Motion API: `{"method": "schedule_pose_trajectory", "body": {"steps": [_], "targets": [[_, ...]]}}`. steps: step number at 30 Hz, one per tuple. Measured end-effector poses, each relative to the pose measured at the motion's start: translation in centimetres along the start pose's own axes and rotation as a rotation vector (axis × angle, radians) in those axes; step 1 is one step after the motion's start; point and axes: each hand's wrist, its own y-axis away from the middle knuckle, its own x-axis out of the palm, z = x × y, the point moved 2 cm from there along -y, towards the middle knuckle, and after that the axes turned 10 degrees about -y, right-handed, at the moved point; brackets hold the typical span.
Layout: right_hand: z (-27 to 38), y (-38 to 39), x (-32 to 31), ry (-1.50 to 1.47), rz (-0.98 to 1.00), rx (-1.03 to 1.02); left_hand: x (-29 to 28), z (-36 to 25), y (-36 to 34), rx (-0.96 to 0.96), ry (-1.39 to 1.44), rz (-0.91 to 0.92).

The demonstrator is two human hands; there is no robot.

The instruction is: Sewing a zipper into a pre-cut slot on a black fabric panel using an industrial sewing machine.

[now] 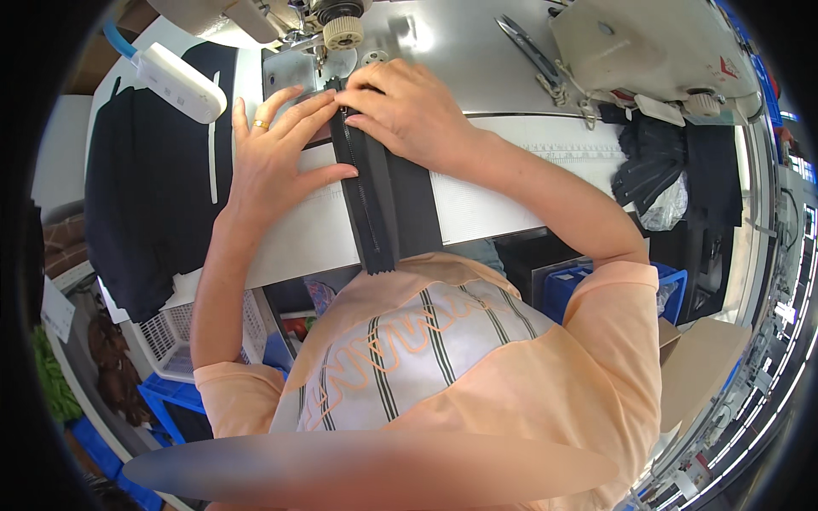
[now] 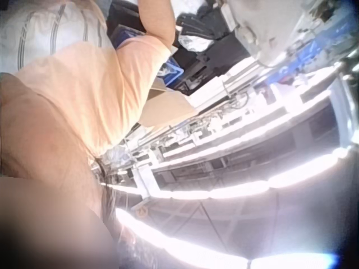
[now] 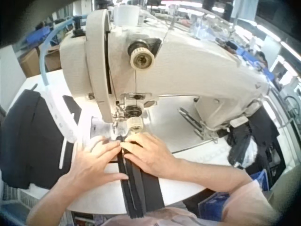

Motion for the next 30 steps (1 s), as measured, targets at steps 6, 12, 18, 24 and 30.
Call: {"method": "schedule_pose_trajectory", "body": {"steps": [6, 12, 18, 24, 30], "targets": [[2.0, 1.4, -0.2, 0.078, 0.045, -0.063, -0.1, 0.1, 0.0, 0.008, -0.041, -0.009], [1.9, 2.2, 0.1, 0.187, 0.045, -0.108, 0.1, 0.1, 0.2, 0.015, -0.034, -0.003], [2.1, 2.0, -0.1, 0.170, 0.033, -0.101, 0.2, 0.3, 0.2, 0.026, -0.037, -0.013], [2.2, 2.0, 0.0, 0.164, 0.078, -0.088, 0.4, 0.4, 0.2, 0.037, -0.038, -0.045], [2.3, 1.9, -0.1, 0.135, 0.087, -0.049, 0.3, 0.2, 0.2, 0.010, -0.011, -0.048]]}}
